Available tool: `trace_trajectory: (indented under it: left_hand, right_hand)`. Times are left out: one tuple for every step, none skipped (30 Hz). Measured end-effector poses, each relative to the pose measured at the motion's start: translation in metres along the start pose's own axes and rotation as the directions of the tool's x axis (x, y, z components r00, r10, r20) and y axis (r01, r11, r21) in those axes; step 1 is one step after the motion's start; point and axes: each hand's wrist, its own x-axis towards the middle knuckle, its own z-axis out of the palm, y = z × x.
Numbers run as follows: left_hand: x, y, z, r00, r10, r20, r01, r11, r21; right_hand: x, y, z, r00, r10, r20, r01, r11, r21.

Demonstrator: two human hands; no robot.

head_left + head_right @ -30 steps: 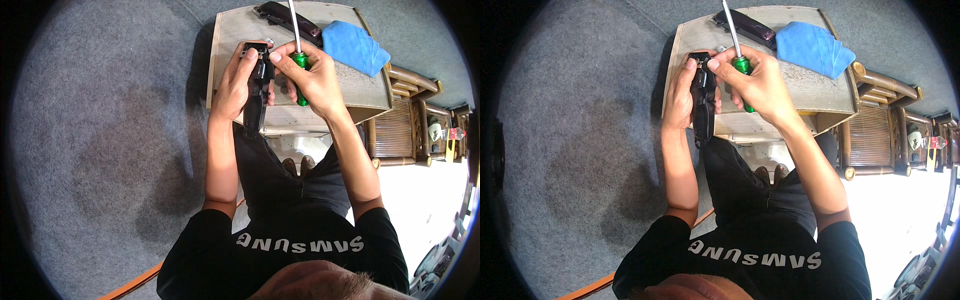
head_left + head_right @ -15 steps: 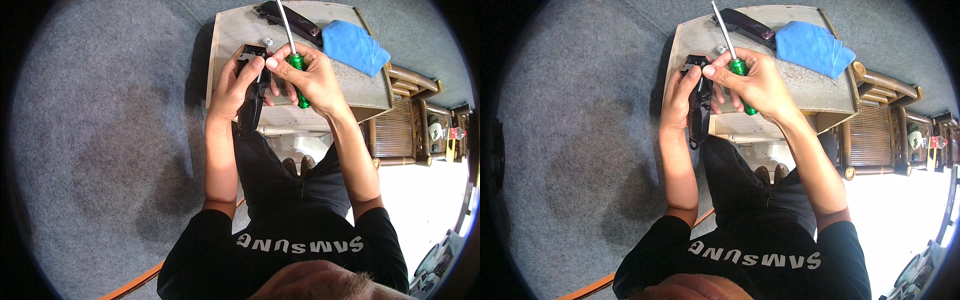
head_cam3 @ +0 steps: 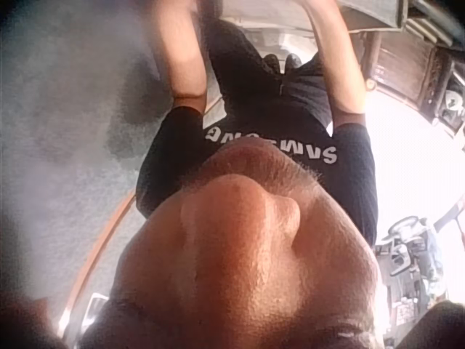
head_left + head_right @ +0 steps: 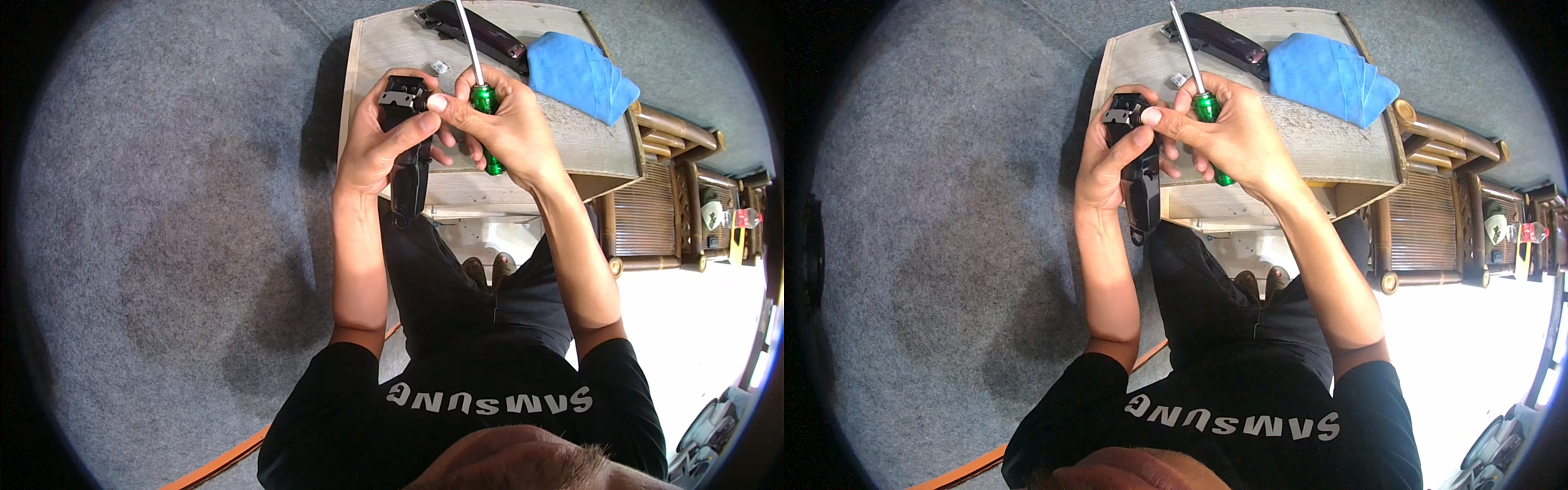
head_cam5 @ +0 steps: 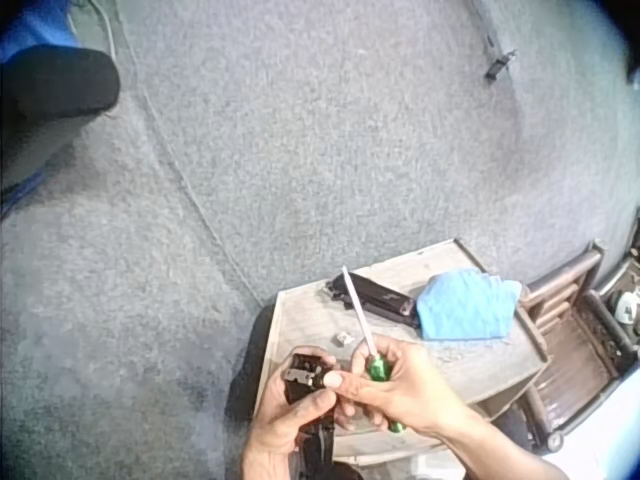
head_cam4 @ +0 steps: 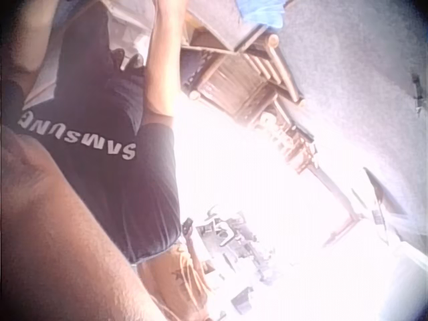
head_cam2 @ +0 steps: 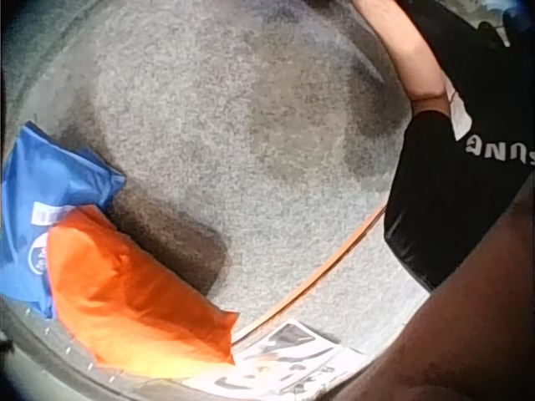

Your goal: The person uses a screwdriver to remove and replace screws on a pair of hair clippers, then handles the internal components of the clippers before reassembling them on a workbench.

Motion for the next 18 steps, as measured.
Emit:
trace_trajectory:
  left_hand:
    - [0.0000,0.0009,-0.0009,1.000,-0.021,0.005,0.022,0.999,-0.035]
    - [0.0004,0.0019,-0.0014,0.999,-0.042,0.011,0.043,0.997,-0.069]
    - [0.0007,0.0029,-0.0015,0.999,-0.042,0.011,0.043,0.997,-0.069]
    - [0.0012,0.0040,-0.0014,0.999,-0.050,0.020,0.051,0.997,-0.063]
    - [0.0017,0.0049,-0.0012,0.998,-0.057,0.029,0.059,0.997,-0.057]
    - [0.0017,0.0058,-0.0011,0.998,-0.057,0.030,0.058,0.997,-0.057]
    - [0.0017,0.0066,-0.0009,0.997,-0.076,0.023,0.077,0.995,-0.057]
    - [0.0012,0.0071,-0.0010,0.995,-0.095,0.015,0.096,0.994,-0.057]
    - [0.0009,0.0070,-0.0009,0.995,-0.094,0.014,0.095,0.994,-0.057]
    - [0.0007,0.0065,-0.0006,0.996,-0.087,0.011,0.088,0.994,-0.064]
    - [0.0005,0.0061,-0.0001,0.997,-0.080,0.009,0.080,0.994,-0.071]
    - [0.0005,0.0049,-0.0002,0.997,-0.080,0.009,0.080,0.994,-0.071]
    - [0.0006,0.0031,-0.0006,0.999,-0.046,0.030,0.048,0.995,-0.092]
    - [0.0007,0.0019,-0.0009,0.999,-0.012,0.050,0.018,0.993,-0.114]
    - [0.0006,0.0018,-0.0011,0.999,-0.013,0.050,0.018,0.993,-0.114]
    - [0.0005,0.0019,-0.0013,0.999,-0.014,0.041,0.020,0.990,-0.139]
    - [0.0004,0.0020,-0.0012,0.999,-0.016,0.032,0.021,0.986,-0.165]
    - [0.0005,0.0020,-0.0009,0.999,-0.016,0.033,0.022,0.986,-0.164]
  right_hand:
    - [-0.0004,-0.0009,0.0002,1.000,-0.002,0.011,0.002,1.000,-0.004]
    - [-0.0007,-0.0011,0.0005,1.000,-0.002,0.012,0.002,1.000,-0.003]
    - [-0.0010,-0.0013,0.0009,1.000,-0.004,0.010,0.004,1.000,0.000]
    - [-0.0011,-0.0014,0.0012,1.000,-0.005,0.009,0.005,1.000,0.003]
    - [-0.0009,-0.0006,0.0005,1.000,-0.006,0.008,0.006,1.000,0.002]
    - [-0.0004,0.0010,-0.0006,1.000,-0.005,0.012,0.005,1.000,-0.009]
    - [-0.0001,0.0018,-0.0013,1.000,-0.005,0.015,0.005,1.000,-0.021]
    - [-0.0006,0.0009,-0.0001,1.000,-0.005,0.016,0.005,1.000,-0.021]
    - [-0.0017,-0.0009,0.0018,1.000,0.003,0.002,-0.003,1.000,-0.011]
    - [-0.0022,-0.0019,0.0029,1.000,0.010,-0.012,-0.010,1.000,-0.001]
    - [-0.0021,-0.0016,0.0028,1.000,0.010,-0.012,-0.010,1.000,-0.001]
    - [-0.0018,-0.0009,0.0025,1.000,0.006,-0.013,-0.006,1.000,-0.009]
    - [-0.0017,-0.0006,0.0024,1.000,0.002,-0.013,-0.002,1.000,-0.016]
    - [-0.0019,-0.0013,0.0026,1.000,0.002,-0.013,-0.002,1.000,-0.015]
    - [-0.0023,-0.0027,0.0030,1.000,0.017,-0.021,-0.018,1.000,-0.018]
    - [-0.0024,-0.0035,0.0033,0.999,0.032,-0.030,-0.033,0.999,-0.019]
    - [-0.0022,-0.0031,0.0032,0.999,0.032,-0.030,-0.033,0.999,-0.019]
    - [-0.0015,-0.0022,0.0030,0.999,0.028,-0.029,-0.028,1.000,-0.004]
